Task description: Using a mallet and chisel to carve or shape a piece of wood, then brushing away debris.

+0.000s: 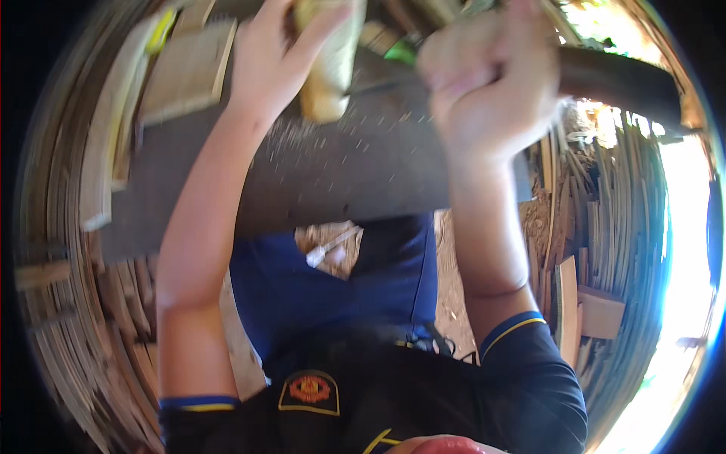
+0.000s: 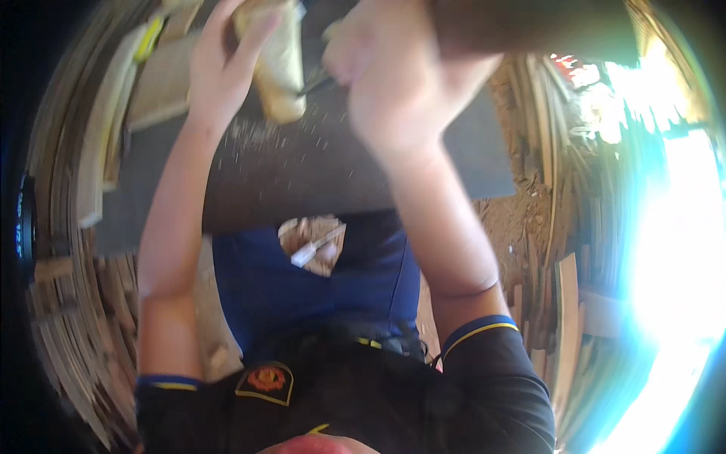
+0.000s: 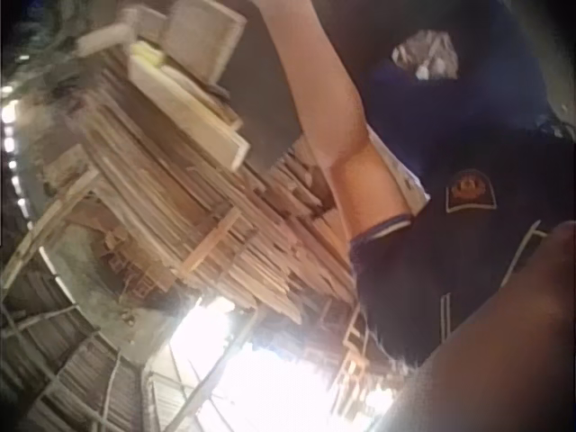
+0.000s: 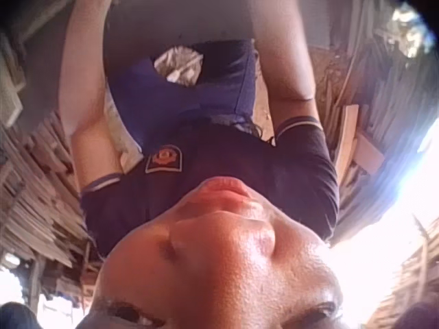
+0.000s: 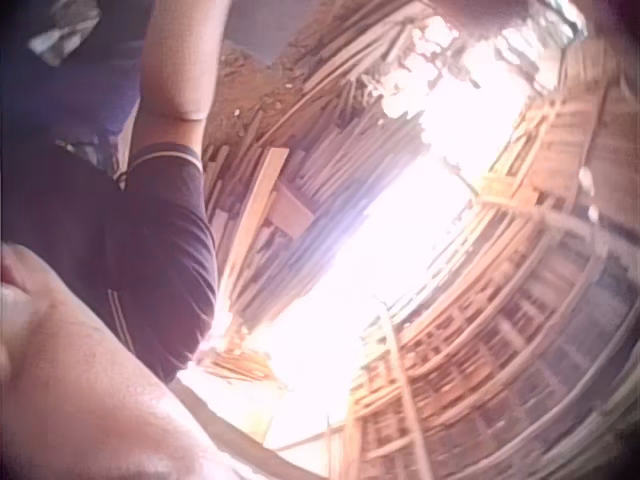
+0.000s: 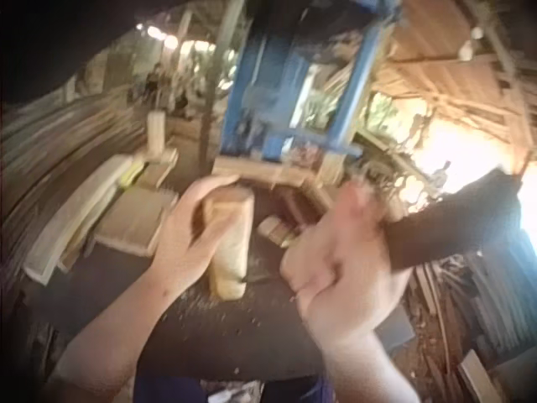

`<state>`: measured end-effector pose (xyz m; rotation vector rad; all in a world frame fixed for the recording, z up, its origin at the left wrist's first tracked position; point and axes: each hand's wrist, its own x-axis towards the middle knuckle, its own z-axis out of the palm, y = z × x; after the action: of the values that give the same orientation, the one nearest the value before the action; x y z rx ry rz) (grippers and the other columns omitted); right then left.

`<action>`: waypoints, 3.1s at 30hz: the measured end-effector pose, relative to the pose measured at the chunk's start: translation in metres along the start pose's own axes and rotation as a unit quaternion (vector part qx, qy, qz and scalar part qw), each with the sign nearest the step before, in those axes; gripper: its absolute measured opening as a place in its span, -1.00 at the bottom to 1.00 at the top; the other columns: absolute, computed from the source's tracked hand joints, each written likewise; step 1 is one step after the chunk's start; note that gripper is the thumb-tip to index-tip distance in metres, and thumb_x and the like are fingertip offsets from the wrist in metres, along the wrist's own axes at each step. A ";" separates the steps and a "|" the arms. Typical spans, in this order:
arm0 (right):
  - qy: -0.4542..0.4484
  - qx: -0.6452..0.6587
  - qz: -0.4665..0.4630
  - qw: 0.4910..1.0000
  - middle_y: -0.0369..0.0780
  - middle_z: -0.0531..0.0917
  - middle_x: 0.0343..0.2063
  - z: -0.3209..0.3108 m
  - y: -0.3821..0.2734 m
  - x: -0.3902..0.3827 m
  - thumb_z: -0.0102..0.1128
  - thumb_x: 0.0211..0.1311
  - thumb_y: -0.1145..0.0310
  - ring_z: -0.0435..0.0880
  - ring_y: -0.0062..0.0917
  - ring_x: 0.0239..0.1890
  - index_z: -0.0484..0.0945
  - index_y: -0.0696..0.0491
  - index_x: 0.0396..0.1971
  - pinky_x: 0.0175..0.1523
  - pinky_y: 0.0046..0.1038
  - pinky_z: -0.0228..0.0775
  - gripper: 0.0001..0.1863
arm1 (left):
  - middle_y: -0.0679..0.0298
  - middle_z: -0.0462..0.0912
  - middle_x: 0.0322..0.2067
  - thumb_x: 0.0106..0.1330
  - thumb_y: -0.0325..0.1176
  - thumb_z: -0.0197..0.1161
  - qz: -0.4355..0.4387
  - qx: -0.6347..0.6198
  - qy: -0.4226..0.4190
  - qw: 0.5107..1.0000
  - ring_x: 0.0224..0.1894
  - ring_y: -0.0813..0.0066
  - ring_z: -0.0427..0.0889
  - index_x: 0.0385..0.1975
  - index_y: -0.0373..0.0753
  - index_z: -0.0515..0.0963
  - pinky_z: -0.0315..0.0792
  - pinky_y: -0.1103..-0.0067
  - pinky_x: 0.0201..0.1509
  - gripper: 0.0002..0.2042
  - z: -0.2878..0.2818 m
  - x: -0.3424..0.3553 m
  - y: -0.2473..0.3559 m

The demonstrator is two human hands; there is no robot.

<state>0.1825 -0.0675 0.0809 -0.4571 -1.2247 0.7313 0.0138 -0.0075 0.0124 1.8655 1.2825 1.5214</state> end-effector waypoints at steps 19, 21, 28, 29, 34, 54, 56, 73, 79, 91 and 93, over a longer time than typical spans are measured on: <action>-0.085 -0.083 -0.130 0.984 -0.16 0.58 -0.41 -0.099 0.096 0.032 0.06 0.56 0.07 0.52 -0.49 -0.34 0.51 0.15 -0.41 -0.13 -0.41 0.34 -0.56 | 0.13 0.69 0.05 0.28 -0.38 0.51 0.005 -0.175 -0.080 0.981 0.02 0.41 0.73 0.43 -0.23 0.19 0.66 0.47 0.02 -0.23 -0.010 0.002 -0.028; -0.103 -0.068 -0.089 0.988 -0.17 0.61 -0.39 -0.098 0.093 0.028 0.07 0.55 0.10 0.54 -0.51 -0.33 0.53 0.16 -0.37 -0.14 -0.43 0.39 -0.59 | 0.14 0.69 0.05 0.28 -0.39 0.51 -0.006 -0.150 -0.110 0.982 0.01 0.39 0.73 0.38 -0.28 0.26 0.65 0.46 0.04 -0.29 -0.016 0.006 -0.031; -0.175 -0.126 0.027 0.976 -0.20 0.75 -0.26 -0.109 0.106 0.024 -0.08 0.55 -0.18 0.69 -0.57 -0.30 0.68 0.16 -0.28 -0.33 -0.56 0.47 -0.36 | 0.20 0.57 0.17 0.31 -0.47 0.45 -0.050 -0.229 -0.063 0.970 0.21 0.42 0.59 0.35 -0.28 0.31 0.49 0.43 0.29 -0.37 -0.014 0.003 -0.038; -0.165 -0.124 0.032 0.978 -0.20 0.76 -0.25 -0.110 0.106 0.023 -0.14 0.55 -0.24 0.69 -0.57 -0.31 0.69 0.15 -0.27 -0.36 -0.57 0.45 -0.30 | 0.20 0.57 0.16 0.32 -0.45 0.45 -0.048 -0.219 -0.046 0.974 0.20 0.43 0.59 0.34 -0.30 0.31 0.49 0.44 0.29 -0.38 -0.011 0.002 -0.043; -0.123 -0.105 0.154 0.975 -0.10 0.73 -0.25 -0.108 0.103 0.027 -0.24 0.58 -0.23 0.64 -0.52 -0.44 0.63 0.24 -0.22 -0.38 -0.50 0.51 -0.24 | 0.16 0.62 0.10 0.38 -0.45 0.39 -0.083 -0.225 -0.044 0.970 0.09 0.42 0.68 0.35 -0.33 0.25 0.58 0.48 0.19 -0.40 -0.016 0.014 -0.048; -0.132 -0.150 -0.026 0.979 -0.30 0.72 -0.39 -0.059 0.102 0.000 0.43 0.29 0.43 0.73 -0.56 -0.36 0.70 0.06 -0.12 -0.28 -0.49 0.60 -0.81 | 0.15 0.51 0.24 0.29 -0.46 0.19 -0.044 -0.188 -0.118 0.974 0.27 0.36 0.50 0.41 -0.35 0.32 0.33 0.44 0.38 -0.38 -0.036 0.002 -0.071; -0.155 -0.191 -0.035 0.969 -0.23 0.74 -0.33 -0.063 0.095 -0.003 0.47 0.21 0.43 0.77 -0.40 -0.28 0.65 0.03 0.06 -0.13 -0.41 0.63 -0.60 | 0.13 0.45 0.30 0.32 -0.44 0.18 -0.030 -0.167 -0.157 0.973 0.32 0.35 0.47 0.44 -0.35 0.28 0.31 0.44 0.40 -0.37 -0.023 -0.002 -0.045; -0.128 -0.297 -0.182 0.929 -0.21 0.63 -0.45 -0.063 0.100 -0.006 0.48 0.14 0.29 0.66 -0.24 -0.47 0.47 -0.12 0.32 -0.37 -0.27 0.50 -0.31 | 0.04 0.45 0.18 0.21 -0.45 0.42 0.252 0.170 0.016 0.953 0.19 0.12 0.55 0.19 -0.30 0.49 0.46 0.25 0.30 -0.49 0.001 -0.010 0.017; -0.076 -0.345 -0.180 0.918 -0.21 0.64 -0.47 -0.056 0.100 -0.007 0.50 0.14 0.25 0.68 -0.27 -0.48 0.49 -0.01 0.28 -0.38 -0.29 0.52 -0.32 | 0.37 0.64 -0.19 0.21 -0.39 0.49 0.295 0.258 0.054 0.918 -0.08 0.34 0.59 -0.27 -0.15 0.70 0.37 0.37 0.00 -0.86 0.002 -0.015 0.007; -0.102 -0.323 -0.201 0.919 -0.21 0.60 -0.50 -0.059 0.100 -0.008 0.54 0.11 0.27 0.65 -0.29 -0.52 0.50 0.03 0.28 -0.41 -0.29 0.50 -0.29 | 0.33 0.62 -0.23 0.17 -0.45 0.44 0.195 0.248 0.036 0.948 -0.18 0.30 0.57 -0.26 -0.16 0.65 0.44 0.37 -0.07 -0.84 0.007 -0.022 0.012; -0.102 -0.316 -0.205 0.921 -0.21 0.60 -0.50 -0.057 0.092 -0.005 0.54 0.10 0.28 0.64 -0.29 -0.53 0.51 0.04 0.27 -0.42 -0.30 0.49 -0.31 | 0.33 0.61 -0.22 0.16 -0.47 0.42 0.219 0.234 0.040 0.946 -0.19 0.28 0.57 -0.26 -0.17 0.64 0.47 0.35 -0.07 -0.83 0.005 -0.019 0.018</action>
<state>0.2126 -0.0034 -0.0017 -0.6324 -1.6906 0.0030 0.0260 -0.0313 0.0146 2.5551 1.4251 1.6150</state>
